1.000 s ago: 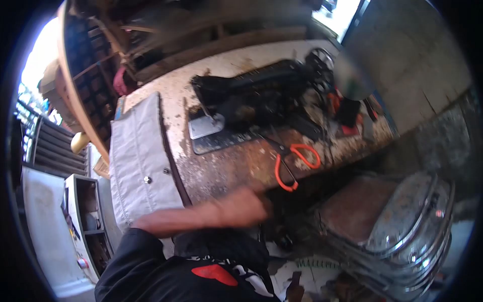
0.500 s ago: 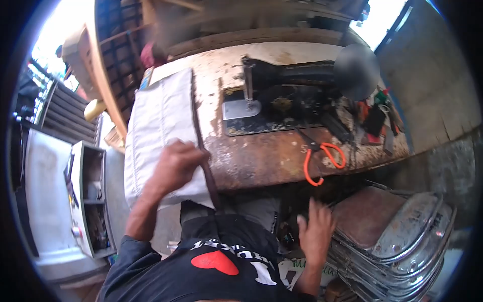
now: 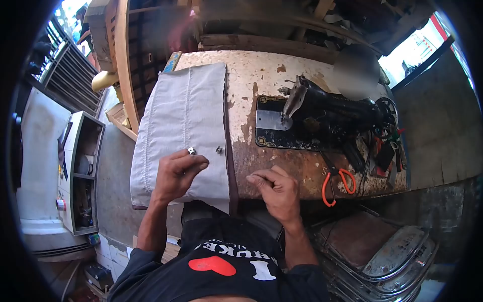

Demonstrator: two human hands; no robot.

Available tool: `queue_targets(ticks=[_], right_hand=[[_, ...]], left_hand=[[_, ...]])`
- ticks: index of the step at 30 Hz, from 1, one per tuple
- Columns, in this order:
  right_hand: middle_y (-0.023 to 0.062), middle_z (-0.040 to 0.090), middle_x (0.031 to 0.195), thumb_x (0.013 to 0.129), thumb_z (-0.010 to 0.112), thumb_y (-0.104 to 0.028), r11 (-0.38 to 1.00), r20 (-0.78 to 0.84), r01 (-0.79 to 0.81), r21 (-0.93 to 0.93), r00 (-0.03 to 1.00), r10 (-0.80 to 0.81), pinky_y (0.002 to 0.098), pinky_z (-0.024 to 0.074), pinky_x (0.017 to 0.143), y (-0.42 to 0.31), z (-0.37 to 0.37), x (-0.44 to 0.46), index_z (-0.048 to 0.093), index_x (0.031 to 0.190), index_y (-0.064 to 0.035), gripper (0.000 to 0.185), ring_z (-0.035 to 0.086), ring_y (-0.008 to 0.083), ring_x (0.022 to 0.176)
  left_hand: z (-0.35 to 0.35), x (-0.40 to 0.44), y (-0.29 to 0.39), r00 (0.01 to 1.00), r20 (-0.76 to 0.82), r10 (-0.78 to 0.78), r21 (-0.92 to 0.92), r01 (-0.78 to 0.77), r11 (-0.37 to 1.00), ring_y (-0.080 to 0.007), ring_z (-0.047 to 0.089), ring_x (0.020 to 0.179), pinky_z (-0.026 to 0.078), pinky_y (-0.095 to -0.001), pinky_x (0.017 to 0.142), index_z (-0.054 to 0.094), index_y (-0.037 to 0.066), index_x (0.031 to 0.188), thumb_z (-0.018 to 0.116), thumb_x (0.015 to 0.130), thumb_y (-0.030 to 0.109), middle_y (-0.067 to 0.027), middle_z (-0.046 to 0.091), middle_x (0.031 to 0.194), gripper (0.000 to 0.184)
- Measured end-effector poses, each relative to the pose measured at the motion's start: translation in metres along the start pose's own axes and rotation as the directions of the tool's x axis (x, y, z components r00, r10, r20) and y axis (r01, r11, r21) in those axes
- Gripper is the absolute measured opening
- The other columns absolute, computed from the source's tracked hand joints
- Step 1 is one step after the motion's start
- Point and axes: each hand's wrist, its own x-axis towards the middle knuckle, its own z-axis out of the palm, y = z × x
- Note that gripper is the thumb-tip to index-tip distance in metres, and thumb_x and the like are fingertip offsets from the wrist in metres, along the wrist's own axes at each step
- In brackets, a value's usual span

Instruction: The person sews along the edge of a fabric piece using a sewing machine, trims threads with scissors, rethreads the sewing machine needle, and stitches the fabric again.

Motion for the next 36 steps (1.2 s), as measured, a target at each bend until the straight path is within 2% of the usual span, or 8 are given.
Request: queue_targets(ticks=[3,10,12,15,18,20,23,36], right_hand=[[0.0038,0.064,0.08,0.091,0.081,-0.013,0.998,0.062,-0.04,-0.044,0.997,0.043,0.0284,0.0443,0.07,-0.006,0.0,0.006,0.08,0.098,-0.0003,0.014,0.057,0.0122,0.076],[0.0066,0.069,0.079,0.095,0.078,-0.016,0.987,-0.079,0.161,-0.001,0.984,-0.161,0.0281,0.0489,0.066,-0.008,0.012,0.03,0.077,0.102,0.0004,0.017,0.066,0.013,0.073],[0.0022,0.066,0.078,0.099,0.076,-0.017,0.965,-0.064,-0.069,0.254,0.994,0.089,0.0258,0.0454,0.061,-0.014,0.017,0.032,0.076,0.103,0.0009,0.019,0.059,0.0072,0.067],[-0.0027,0.061,0.073,0.1,0.074,-0.018,0.989,-0.128,0.036,0.143,0.992,-0.018,0.0237,0.0403,0.056,-0.01,0.021,0.038,0.074,0.102,0.0009,0.019,0.05,0.0024,0.063],[-0.006,0.055,0.066,0.099,0.075,-0.017,0.995,-0.141,0.011,0.102,0.99,0.004,0.024,0.0367,0.053,-0.022,0.026,0.037,0.076,0.104,0.0002,0.018,0.043,0.0015,0.061],[-0.0063,0.056,0.064,0.099,0.076,-0.017,0.995,-0.145,0.023,0.097,0.989,-0.009,0.0235,0.0371,0.053,-0.032,0.031,0.034,0.077,0.106,0.0004,0.019,0.044,0.0012,0.061],[-0.0056,0.059,0.064,0.098,0.076,-0.017,0.991,-0.132,0.038,0.125,0.991,-0.022,0.0228,0.0386,0.053,-0.037,0.043,0.03,0.079,0.109,0.0004,0.021,0.047,0.0008,0.061],[-0.0033,0.063,0.067,0.099,0.075,-0.02,0.978,0.025,-0.111,0.174,0.994,0.108,0.024,0.0403,0.054,-0.031,0.05,0.02,0.079,0.108,-0.0001,0.023,0.051,0.0015,0.062]], left_hand=[[0.001,0.002,-0.007,0.999,0.005,-0.05,-0.083,0.05,0.995,-0.024,0.058,0.06,0.044,-0.0372,0.056,0.079,0.004,0.099,0.08,0.088,0.006,-0.0092,0.059,0.07,0.011],[0.052,0.023,-0.043,0.972,0.128,-0.198,0.274,0.158,0.949,-0.0357,0.069,0.1,0.057,-0.0468,0.086,0.072,0.01,0.119,0.065,0.098,0.015,-0.0138,0.068,0.107,0.023],[0.058,0.019,-0.051,0.972,0.157,-0.172,0.266,0.126,0.956,-0.0359,0.069,0.099,0.057,-0.0468,0.085,0.073,0.009,0.117,0.064,0.098,0.015,-0.014,0.068,0.107,0.021],[0.054,0.024,-0.048,0.961,0.205,-0.185,0.245,0.132,0.96,-0.0388,0.069,0.095,0.057,-0.0465,0.084,0.074,0.009,0.111,0.07,0.094,0.014,-0.014,0.068,0.107,0.018],[0.049,0.019,-0.044,0.988,0.11,-0.105,0.033,0.102,0.994,-0.0292,0.072,0.085,0.058,-0.0404,0.075,0.07,0.004,0.112,0.076,0.091,0.006,-0.0127,0.07,0.098,0.022],[0.046,0.015,-0.039,0.833,0.345,-0.432,-0.534,0.553,0.639,-0.0178,0.071,0.077,0.058,-0.0329,0.07,0.07,-0.001,0.106,0.08,0.093,0.012,-0.0102,0.074,0.091,0.021],[0.055,0.006,-0.032,0.905,0.259,-0.338,-0.81,0.394,0.434,-0.0108,0.069,0.078,0.057,-0.0271,0.069,0.07,-0.006,0.112,0.077,0.097,0.011,-0.0083,0.074,0.088,0.023],[0.054,-0.005,-0.029,0.944,0.14,-0.299,-0.924,0.233,0.303,-0.0219,0.075,0.097,0.066,-0.0361,0.087,0.06,-0.003,0.136,0.068,0.099,-0.002,-0.014,0.073,0.11,0.038]])
